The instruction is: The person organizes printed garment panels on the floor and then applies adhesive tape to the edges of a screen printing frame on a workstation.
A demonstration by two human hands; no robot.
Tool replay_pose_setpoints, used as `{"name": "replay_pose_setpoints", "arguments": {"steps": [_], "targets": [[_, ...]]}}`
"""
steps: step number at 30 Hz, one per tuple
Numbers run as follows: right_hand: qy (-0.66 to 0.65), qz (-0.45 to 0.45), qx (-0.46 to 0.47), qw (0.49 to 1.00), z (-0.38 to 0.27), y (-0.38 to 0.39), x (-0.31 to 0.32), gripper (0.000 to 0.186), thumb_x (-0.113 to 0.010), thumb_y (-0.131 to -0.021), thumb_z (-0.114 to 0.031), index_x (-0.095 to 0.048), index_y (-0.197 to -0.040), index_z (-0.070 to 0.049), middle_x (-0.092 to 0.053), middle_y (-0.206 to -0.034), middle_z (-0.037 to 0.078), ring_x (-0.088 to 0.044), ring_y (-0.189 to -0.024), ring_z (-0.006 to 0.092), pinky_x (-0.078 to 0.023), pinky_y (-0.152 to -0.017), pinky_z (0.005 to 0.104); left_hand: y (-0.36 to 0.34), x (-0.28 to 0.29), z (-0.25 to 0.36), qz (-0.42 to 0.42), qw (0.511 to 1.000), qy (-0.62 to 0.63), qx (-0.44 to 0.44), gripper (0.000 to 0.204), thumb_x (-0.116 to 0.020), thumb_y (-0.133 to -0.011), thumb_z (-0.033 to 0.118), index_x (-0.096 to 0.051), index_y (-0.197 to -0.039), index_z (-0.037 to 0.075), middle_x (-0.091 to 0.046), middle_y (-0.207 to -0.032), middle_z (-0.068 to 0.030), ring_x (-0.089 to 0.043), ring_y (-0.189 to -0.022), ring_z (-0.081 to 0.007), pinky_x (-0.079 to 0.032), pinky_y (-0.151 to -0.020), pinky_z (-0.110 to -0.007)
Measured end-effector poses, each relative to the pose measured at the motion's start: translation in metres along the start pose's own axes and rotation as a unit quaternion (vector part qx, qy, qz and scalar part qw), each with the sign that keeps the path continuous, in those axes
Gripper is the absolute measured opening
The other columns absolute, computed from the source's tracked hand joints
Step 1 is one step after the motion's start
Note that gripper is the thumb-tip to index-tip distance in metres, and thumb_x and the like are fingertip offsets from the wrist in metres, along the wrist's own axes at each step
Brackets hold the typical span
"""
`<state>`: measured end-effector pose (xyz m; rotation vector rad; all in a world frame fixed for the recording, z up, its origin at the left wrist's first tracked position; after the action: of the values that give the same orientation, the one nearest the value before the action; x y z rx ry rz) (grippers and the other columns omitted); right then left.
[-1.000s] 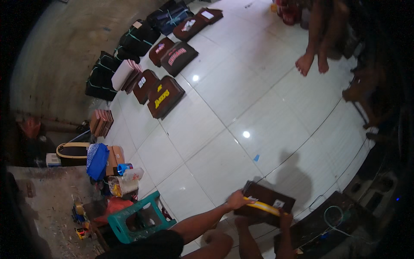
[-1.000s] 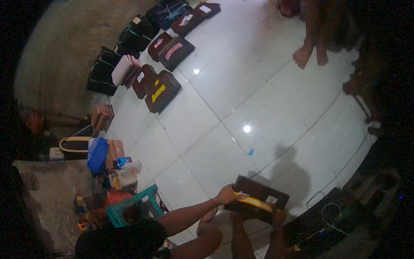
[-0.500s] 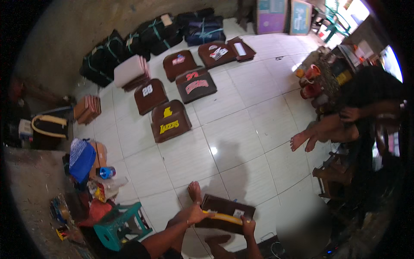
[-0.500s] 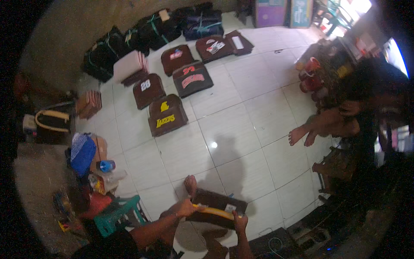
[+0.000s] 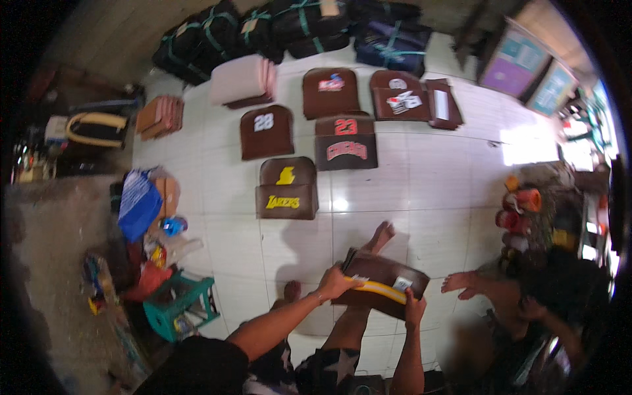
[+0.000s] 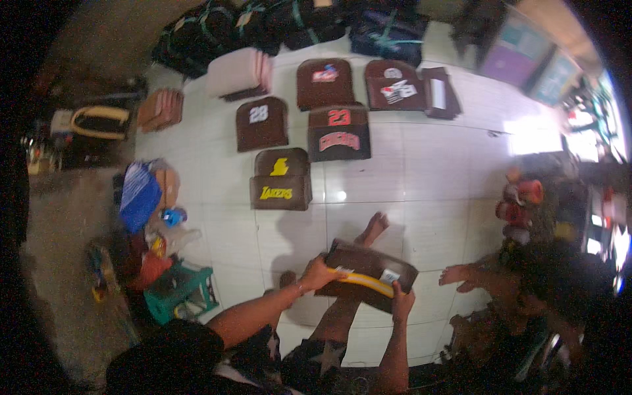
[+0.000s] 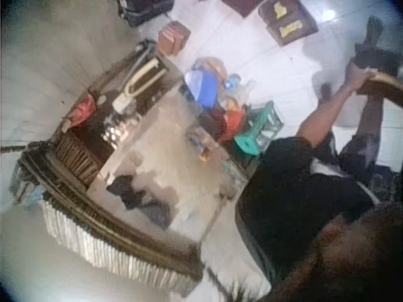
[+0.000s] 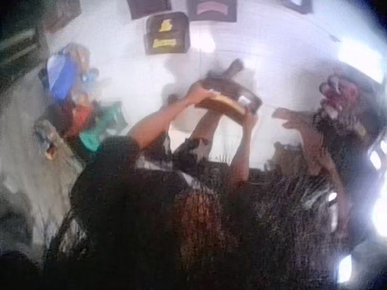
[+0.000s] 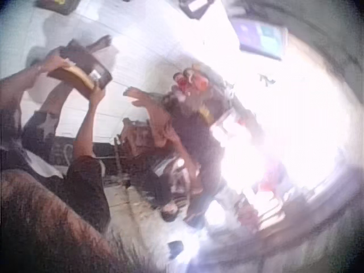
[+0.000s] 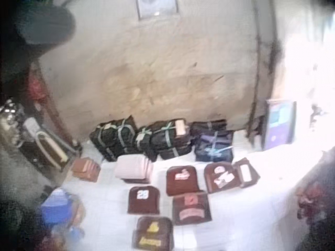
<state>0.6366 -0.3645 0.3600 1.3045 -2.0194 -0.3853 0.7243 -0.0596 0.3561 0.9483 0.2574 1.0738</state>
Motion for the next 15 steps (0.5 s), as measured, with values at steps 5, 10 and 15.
{"name": "replay_pose_setpoints", "arguments": {"steps": [5,10,15], "targets": [[0.085,-0.075,0.026,0.993,-0.050,-0.175,-0.007,0.041,-0.068,-0.089,-0.031,-0.062,-0.107,0.005,-0.066,-0.094,0.008,-0.059,-0.087,0.0164,-0.048,-0.077,0.0324,-0.134,-0.012,0.068,0.080,0.997,0.018,0.015,0.074,-0.088,-0.061,0.049,-0.062,-0.103,-0.005,-0.069,-0.097,-0.0187,-0.067,-0.091,-0.0291,-0.053,-0.081,-0.037],[0.092,-0.060,0.057,0.992,-0.058,-0.367,-0.005,0.045,-0.070,-0.086,-0.040,-0.066,-0.098,0.003,-0.069,-0.084,0.010,-0.062,-0.076,0.0196,-0.050,-0.073,0.0340,-0.302,-0.056,0.108,0.069,0.997,0.042,0.015,0.077,-0.087,-0.061,0.048,-0.059,-0.104,-0.009,-0.068,-0.095,-0.0224,-0.067,-0.088,-0.0320,-0.053,-0.078,-0.039],[0.149,-0.080,0.113,0.979,-0.056,-0.546,-0.038,0.049,-0.073,-0.083,-0.042,-0.066,-0.100,0.003,-0.069,-0.084,0.015,-0.064,-0.078,0.0208,-0.050,-0.072,0.0357,-0.463,-0.075,0.126,0.085,0.995,0.053,-0.026,0.057,-0.084,-0.067,0.046,-0.066,-0.089,-0.003,-0.068,-0.081,-0.0149,-0.063,-0.073,-0.0218,-0.051,-0.068,-0.036]]}}
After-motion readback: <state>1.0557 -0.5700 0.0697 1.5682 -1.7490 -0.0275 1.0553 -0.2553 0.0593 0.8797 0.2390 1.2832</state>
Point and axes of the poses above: each hand's wrist, its own y-axis away from the middle knuckle, its own x-axis out of the back of the hand, z = x × y, the point moved 8 cm from there along -y, towards the middle knuckle
